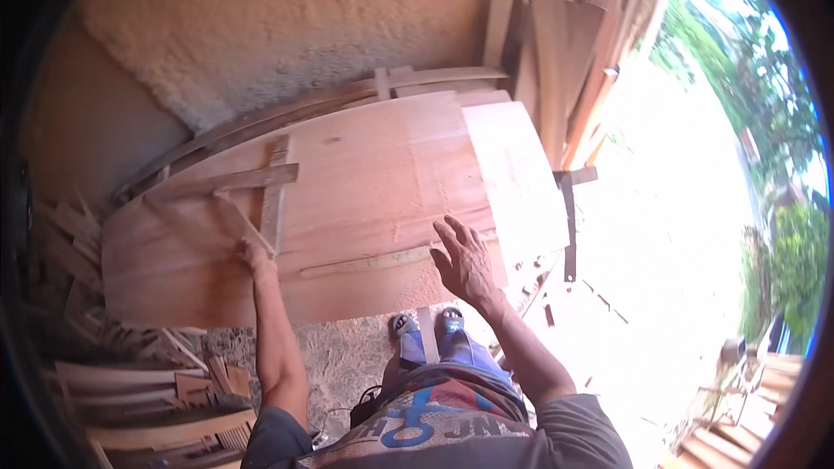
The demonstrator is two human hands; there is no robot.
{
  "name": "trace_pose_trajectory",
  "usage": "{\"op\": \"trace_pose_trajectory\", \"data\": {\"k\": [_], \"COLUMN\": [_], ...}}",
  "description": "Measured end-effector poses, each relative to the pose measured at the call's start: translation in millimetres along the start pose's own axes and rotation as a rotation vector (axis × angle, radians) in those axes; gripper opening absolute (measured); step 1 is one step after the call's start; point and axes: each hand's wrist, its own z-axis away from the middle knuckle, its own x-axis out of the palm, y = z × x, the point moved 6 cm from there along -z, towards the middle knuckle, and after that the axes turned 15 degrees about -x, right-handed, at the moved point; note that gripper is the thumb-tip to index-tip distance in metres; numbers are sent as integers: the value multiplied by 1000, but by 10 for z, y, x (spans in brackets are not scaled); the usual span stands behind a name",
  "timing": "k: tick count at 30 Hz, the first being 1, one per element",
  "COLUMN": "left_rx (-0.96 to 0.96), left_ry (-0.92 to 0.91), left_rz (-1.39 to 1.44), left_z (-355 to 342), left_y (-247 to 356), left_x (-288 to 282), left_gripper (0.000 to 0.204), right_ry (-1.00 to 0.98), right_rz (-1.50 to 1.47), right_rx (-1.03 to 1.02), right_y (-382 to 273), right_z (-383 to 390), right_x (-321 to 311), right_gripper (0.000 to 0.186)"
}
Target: The person marks a large wooden board using a pencil and a straight edge, then uses a circular saw to cut along the marked line. The person also measures the board with a tape measure.
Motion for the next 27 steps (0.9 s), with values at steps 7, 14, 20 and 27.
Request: {"op": "trace_pose_trajectory", "data": {"k": [7, 14, 20, 27], "left_rx": [155, 515, 739, 852], "left_ry": [-107, 109, 112, 1], "left_rz": [-389, -637, -678, -862], "left_z": [-522, 616, 2372, 4500], "left_y": [219, 42, -485, -1125], "left_x": [-121, -569, -454, 423], "left_gripper": [71, 54, 47, 40], "right_ry": [255, 399, 141, -270], "right_rz": [131, 66, 99, 146], "right_rx": [459, 720, 573, 61], "right_y": [1257, 2703, 3952, 4064], "right_z": [1444, 2180, 1877, 1326], "right_x": [-583, -1043, -963, -818], "right_gripper": [39, 27, 33, 74]}}
